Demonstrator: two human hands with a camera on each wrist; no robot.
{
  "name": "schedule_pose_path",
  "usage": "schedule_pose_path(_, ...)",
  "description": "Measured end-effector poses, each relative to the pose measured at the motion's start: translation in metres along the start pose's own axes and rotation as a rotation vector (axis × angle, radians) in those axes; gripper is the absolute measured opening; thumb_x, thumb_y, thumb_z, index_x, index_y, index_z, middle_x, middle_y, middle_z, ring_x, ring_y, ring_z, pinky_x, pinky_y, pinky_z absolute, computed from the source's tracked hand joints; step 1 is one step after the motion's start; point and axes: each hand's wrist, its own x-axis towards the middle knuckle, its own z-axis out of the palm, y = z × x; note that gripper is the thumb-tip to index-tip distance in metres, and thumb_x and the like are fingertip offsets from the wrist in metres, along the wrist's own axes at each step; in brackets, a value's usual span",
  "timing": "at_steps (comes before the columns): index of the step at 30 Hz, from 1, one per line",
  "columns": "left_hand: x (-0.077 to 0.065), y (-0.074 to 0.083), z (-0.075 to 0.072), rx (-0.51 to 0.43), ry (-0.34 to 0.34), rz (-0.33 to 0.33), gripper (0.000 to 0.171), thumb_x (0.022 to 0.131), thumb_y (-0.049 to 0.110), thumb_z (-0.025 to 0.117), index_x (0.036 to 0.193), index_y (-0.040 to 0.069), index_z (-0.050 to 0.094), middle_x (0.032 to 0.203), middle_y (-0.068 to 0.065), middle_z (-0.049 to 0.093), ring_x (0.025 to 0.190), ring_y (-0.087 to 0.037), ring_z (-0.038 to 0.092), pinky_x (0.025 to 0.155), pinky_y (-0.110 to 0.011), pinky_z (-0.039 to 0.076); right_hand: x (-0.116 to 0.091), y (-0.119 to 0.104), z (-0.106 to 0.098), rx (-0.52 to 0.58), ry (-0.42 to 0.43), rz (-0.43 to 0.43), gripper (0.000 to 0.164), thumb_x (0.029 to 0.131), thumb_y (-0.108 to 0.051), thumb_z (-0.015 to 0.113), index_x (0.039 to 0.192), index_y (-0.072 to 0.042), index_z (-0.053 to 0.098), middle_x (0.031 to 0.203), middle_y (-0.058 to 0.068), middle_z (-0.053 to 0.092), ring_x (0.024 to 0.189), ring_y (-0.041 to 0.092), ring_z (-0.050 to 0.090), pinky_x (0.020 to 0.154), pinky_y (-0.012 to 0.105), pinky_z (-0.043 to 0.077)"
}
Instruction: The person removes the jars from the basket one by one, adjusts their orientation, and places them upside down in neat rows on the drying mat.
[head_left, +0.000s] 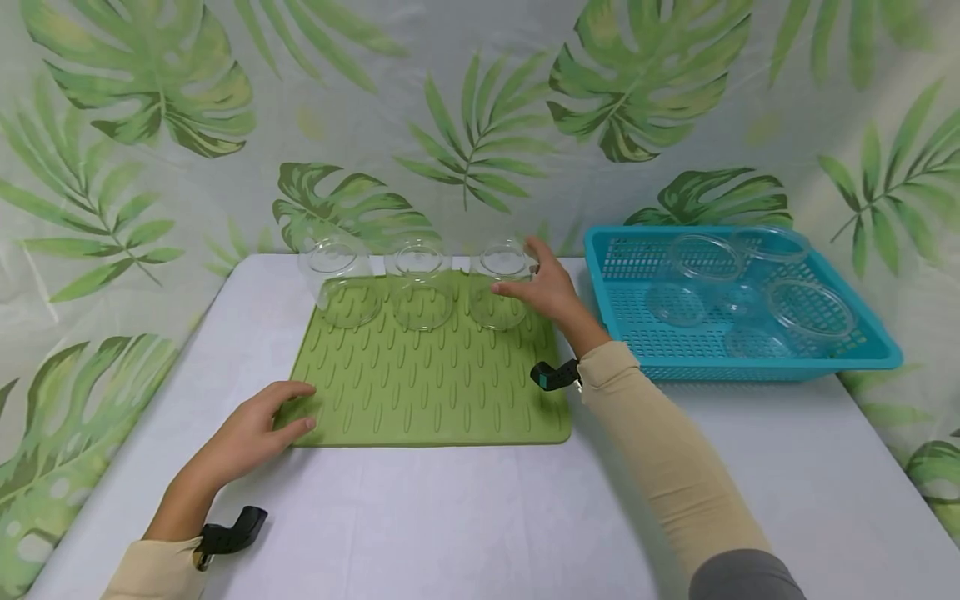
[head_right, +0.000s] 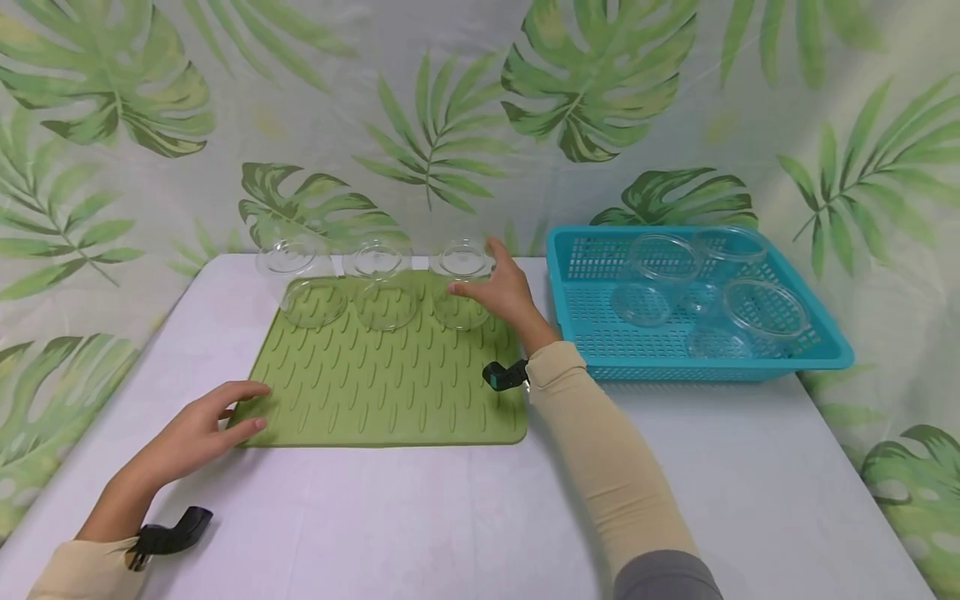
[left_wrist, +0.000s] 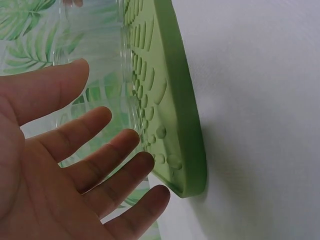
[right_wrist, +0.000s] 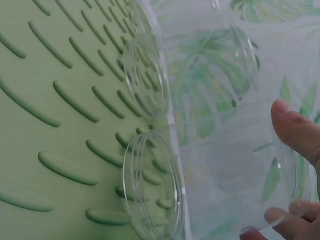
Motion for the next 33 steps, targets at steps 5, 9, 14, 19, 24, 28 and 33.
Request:
schedule_pose_path(5, -0.001, -0.002, 0.002, 0.002, -0.003, -0.009, 0.044, 0.094, 0.021, 0.067, 0.132, 0.0, 0.057, 0.135, -0.022, 0.057, 0.129, -0.045, 0.051, 0.099, -0.062, 0.045, 0.001, 0.005, 0.007, 0.032, 0.011, -0.009, 0.103, 0.083, -0.039, 0.08, 0.16, -0.024, 0.014, 0.166, 0.002, 0.023, 0.149, 0.035, 0.03, 0.114, 0.056, 0.038)
schedule_pose_path(9, -0.001, -0.003, 0.003, 0.005, -0.004, -0.011, 0.044, 0.094, 0.021, 0.068, 0.132, 0.001, 0.057, 0.135, -0.021, 0.058, 0.13, -0.045, 0.049, 0.102, -0.061, 0.042, 0.002, 0.007, 0.011, 0.046, 0.03, -0.018, 0.102, 0.082, -0.04, 0.08, 0.159, -0.026, 0.016, 0.166, 0.002, 0.023, 0.149, 0.034, 0.031, 0.113, 0.056, 0.039)
schedule_pose_path(14, 0.0, -0.002, 0.002, 0.006, -0.008, -0.01, 0.044, 0.094, 0.021, 0.068, 0.132, 0.0, 0.057, 0.136, -0.022, 0.057, 0.13, -0.046, 0.049, 0.101, -0.063, 0.043, 0.001, 0.007, 0.012, 0.064, 0.039, -0.02, 0.102, 0.083, -0.04, 0.08, 0.16, -0.027, 0.014, 0.166, 0.003, 0.021, 0.15, 0.034, 0.03, 0.113, 0.057, 0.039)
schedule_pose_path(19, 0.001, -0.004, 0.002, 0.033, -0.005, 0.002, 0.044, 0.092, 0.018, 0.069, 0.13, -0.002, 0.058, 0.134, -0.025, 0.057, 0.127, -0.047, 0.051, 0.1, -0.063, 0.044, 0.001, 0.009, 0.012, 0.076, 0.03, -0.009, 0.104, 0.084, -0.039, 0.079, 0.16, -0.025, 0.01, 0.167, 0.002, 0.017, 0.152, 0.035, 0.026, 0.115, 0.057, 0.037)
schedule_pose_path(24, 0.001, -0.007, 0.002, 0.066, 0.0, 0.011, 0.044, 0.09, 0.015, 0.07, 0.128, -0.003, 0.058, 0.131, -0.026, 0.059, 0.123, -0.047, 0.054, 0.097, -0.061, 0.047, 0.001, 0.01, 0.014, 0.081, 0.024, -0.005, 0.105, 0.084, -0.039, 0.079, 0.16, -0.028, 0.006, 0.168, 0.001, 0.015, 0.152, 0.035, 0.024, 0.116, 0.057, 0.036)
schedule_pose_path(28, 0.0, -0.009, 0.002, 0.066, -0.012, 0.006, 0.044, 0.09, 0.015, 0.07, 0.128, -0.004, 0.058, 0.131, -0.026, 0.059, 0.124, -0.048, 0.053, 0.099, -0.062, 0.046, 0.002, 0.01, 0.015, 0.089, 0.016, 0.001, 0.107, 0.084, -0.037, 0.079, 0.16, -0.029, 0.004, 0.168, 0.006, 0.013, 0.152, 0.038, 0.023, 0.117, 0.058, 0.034)
schedule_pose_path(33, 0.0, -0.011, 0.004, 0.074, -0.022, 0.015, 0.044, 0.09, 0.014, 0.071, 0.128, -0.004, 0.059, 0.131, -0.026, 0.059, 0.125, -0.048, 0.053, 0.101, -0.061, 0.044, 0.001, 0.006, 0.012, 0.054, 0.006, -0.006, 0.113, 0.083, -0.035, 0.08, 0.16, -0.025, -0.003, 0.169, 0.011, 0.006, 0.154, 0.038, 0.016, 0.12, 0.06, 0.028)
